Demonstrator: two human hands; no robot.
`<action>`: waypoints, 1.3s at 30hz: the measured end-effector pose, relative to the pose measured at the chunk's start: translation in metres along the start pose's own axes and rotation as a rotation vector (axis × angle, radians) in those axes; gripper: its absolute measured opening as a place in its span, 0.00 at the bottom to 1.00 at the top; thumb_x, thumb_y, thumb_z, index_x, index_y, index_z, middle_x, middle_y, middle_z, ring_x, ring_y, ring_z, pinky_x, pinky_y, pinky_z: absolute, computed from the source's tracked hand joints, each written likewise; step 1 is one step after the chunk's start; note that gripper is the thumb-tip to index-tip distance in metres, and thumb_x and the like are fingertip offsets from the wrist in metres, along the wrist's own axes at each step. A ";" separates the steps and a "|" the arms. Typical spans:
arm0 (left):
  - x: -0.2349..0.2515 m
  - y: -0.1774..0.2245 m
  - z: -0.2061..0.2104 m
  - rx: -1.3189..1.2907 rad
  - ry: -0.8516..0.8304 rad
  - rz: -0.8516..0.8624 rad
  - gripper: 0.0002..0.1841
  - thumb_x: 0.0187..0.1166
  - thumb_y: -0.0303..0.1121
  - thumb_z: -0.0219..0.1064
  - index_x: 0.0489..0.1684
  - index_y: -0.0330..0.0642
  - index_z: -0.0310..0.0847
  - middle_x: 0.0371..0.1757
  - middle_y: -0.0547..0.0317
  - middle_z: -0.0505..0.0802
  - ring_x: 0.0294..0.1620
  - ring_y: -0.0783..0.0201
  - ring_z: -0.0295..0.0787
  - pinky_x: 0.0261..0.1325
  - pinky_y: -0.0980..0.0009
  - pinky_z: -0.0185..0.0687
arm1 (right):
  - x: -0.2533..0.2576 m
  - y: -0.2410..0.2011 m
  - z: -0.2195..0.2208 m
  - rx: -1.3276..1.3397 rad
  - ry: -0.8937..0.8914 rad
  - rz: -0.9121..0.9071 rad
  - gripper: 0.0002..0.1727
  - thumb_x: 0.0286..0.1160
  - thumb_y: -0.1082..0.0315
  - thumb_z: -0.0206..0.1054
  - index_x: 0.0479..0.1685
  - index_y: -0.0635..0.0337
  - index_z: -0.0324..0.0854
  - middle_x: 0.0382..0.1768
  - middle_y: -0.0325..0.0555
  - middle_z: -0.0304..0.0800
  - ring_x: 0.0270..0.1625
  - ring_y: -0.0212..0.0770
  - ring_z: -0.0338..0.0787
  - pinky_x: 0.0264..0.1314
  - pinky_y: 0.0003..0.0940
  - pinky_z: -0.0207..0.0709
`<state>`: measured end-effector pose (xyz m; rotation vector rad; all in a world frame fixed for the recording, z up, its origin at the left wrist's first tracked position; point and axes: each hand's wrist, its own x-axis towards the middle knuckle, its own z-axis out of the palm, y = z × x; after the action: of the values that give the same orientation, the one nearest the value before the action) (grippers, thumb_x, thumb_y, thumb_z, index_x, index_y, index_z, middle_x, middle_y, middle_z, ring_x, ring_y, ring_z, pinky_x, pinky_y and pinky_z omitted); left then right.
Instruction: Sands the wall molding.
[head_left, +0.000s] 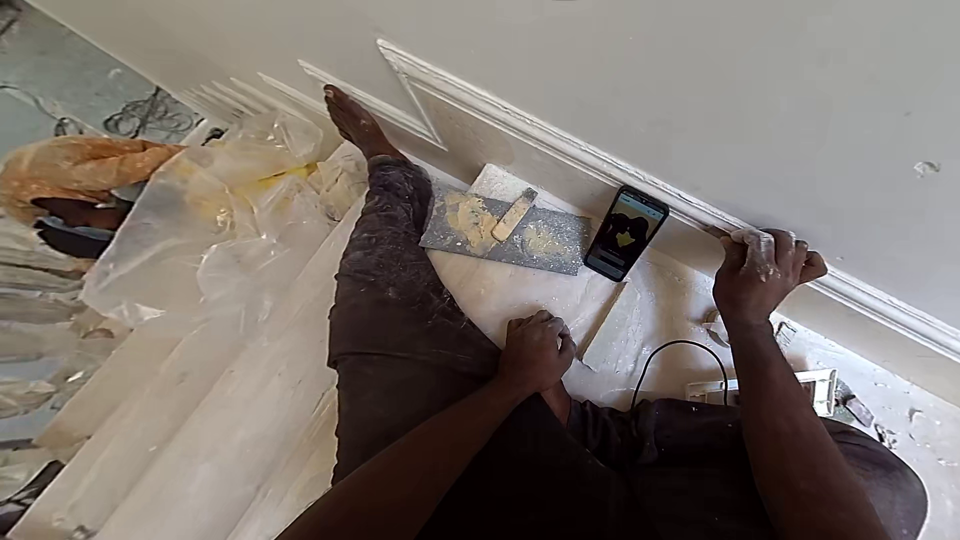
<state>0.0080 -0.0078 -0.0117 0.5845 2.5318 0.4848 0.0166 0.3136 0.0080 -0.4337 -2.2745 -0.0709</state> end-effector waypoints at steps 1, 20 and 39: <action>-0.002 -0.001 -0.001 -0.011 0.000 0.000 0.16 0.84 0.45 0.57 0.43 0.51 0.91 0.49 0.61 0.93 0.56 0.60 0.87 0.70 0.51 0.70 | 0.000 -0.001 -0.002 0.003 -0.019 -0.005 0.10 0.84 0.59 0.66 0.42 0.53 0.89 0.43 0.52 0.91 0.51 0.57 0.87 0.66 0.60 0.62; -0.004 0.000 0.005 -0.022 0.084 0.053 0.11 0.83 0.40 0.64 0.41 0.48 0.92 0.47 0.56 0.92 0.53 0.54 0.88 0.63 0.44 0.74 | -0.018 0.062 -0.042 -0.074 -0.066 0.203 0.08 0.81 0.60 0.68 0.40 0.52 0.90 0.46 0.51 0.92 0.56 0.57 0.86 0.69 0.62 0.61; 0.003 -0.014 0.010 -0.050 0.060 0.110 0.14 0.86 0.41 0.60 0.42 0.46 0.92 0.49 0.52 0.93 0.53 0.49 0.89 0.59 0.37 0.75 | -0.030 0.046 -0.029 1.034 0.359 1.426 0.12 0.95 0.59 0.50 0.49 0.59 0.67 0.33 0.44 0.77 0.31 0.36 0.83 0.37 0.34 0.83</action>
<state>0.0064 -0.0161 -0.0272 0.7033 2.5454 0.6118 0.0708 0.3424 0.0020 -1.1693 -0.9822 1.4843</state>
